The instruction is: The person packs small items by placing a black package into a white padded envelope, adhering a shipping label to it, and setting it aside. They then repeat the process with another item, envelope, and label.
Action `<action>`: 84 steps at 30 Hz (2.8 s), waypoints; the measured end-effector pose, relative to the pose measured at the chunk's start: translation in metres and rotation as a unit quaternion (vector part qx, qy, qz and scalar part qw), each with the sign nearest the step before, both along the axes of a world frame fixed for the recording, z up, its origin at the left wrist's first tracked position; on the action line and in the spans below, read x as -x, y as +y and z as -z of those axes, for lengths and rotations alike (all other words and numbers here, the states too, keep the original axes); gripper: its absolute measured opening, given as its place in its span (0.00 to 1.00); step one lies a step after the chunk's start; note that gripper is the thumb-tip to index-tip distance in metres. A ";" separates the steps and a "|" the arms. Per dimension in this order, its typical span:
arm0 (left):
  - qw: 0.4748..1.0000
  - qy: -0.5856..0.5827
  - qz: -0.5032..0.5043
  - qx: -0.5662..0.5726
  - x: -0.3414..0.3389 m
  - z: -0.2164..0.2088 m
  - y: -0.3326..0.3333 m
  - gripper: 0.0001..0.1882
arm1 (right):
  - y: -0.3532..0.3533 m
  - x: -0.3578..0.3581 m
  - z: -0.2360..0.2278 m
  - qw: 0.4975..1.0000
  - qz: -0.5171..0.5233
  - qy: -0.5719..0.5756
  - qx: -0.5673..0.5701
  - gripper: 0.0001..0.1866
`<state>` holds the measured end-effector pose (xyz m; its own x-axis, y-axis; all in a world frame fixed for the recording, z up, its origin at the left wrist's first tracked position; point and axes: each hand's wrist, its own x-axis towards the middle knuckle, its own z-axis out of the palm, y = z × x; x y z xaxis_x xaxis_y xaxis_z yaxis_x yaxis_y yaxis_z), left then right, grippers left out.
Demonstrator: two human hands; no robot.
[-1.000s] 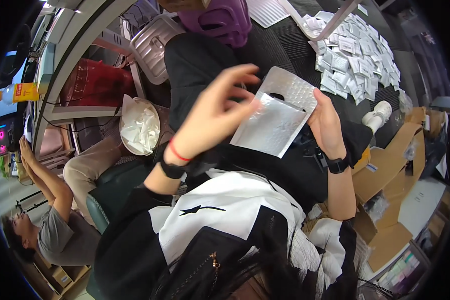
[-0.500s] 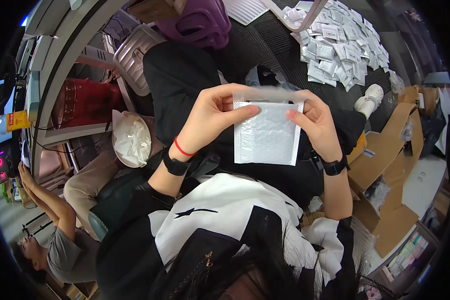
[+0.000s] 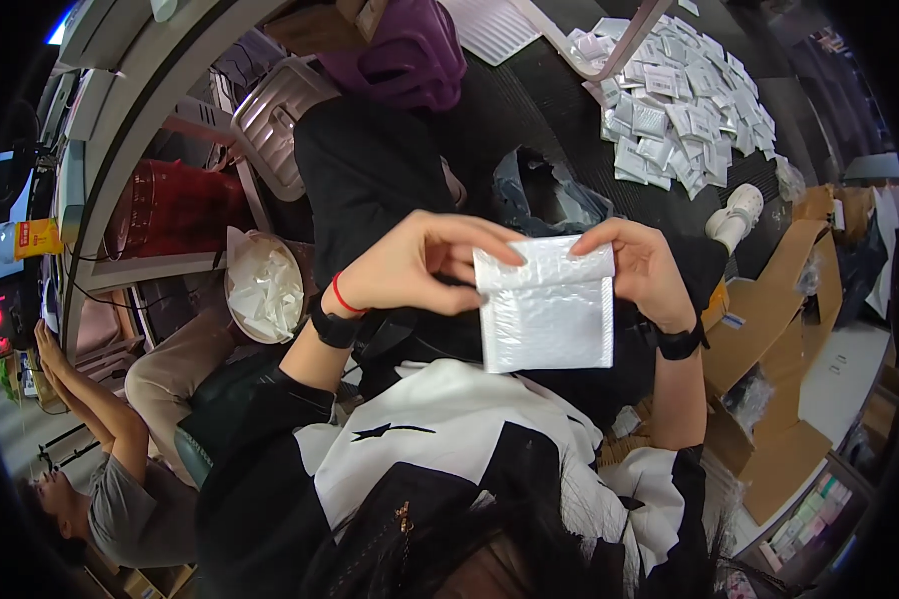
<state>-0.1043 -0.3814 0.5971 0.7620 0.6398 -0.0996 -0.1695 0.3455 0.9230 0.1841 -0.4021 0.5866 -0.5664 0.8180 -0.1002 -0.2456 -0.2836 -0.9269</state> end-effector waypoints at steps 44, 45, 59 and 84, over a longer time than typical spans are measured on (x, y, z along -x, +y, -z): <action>0.332 0.549 -0.452 -0.620 0.107 -0.113 0.125 0.22 | 0.115 0.134 -0.130 0.760 0.202 -0.254 -0.564 0.04; 0.332 0.549 -0.452 -0.620 0.105 -0.110 0.125 0.22 | 0.126 0.151 -0.138 0.734 0.215 -0.242 -0.598 0.04; 0.293 0.417 -0.610 -0.607 0.089 -0.076 0.159 0.14 | 0.231 0.233 -0.118 0.644 0.237 -0.299 -0.663 0.11; 0.245 0.370 -0.614 -0.653 0.105 -0.050 0.180 0.09 | 0.223 0.250 -0.117 0.662 0.294 -0.302 -0.620 0.08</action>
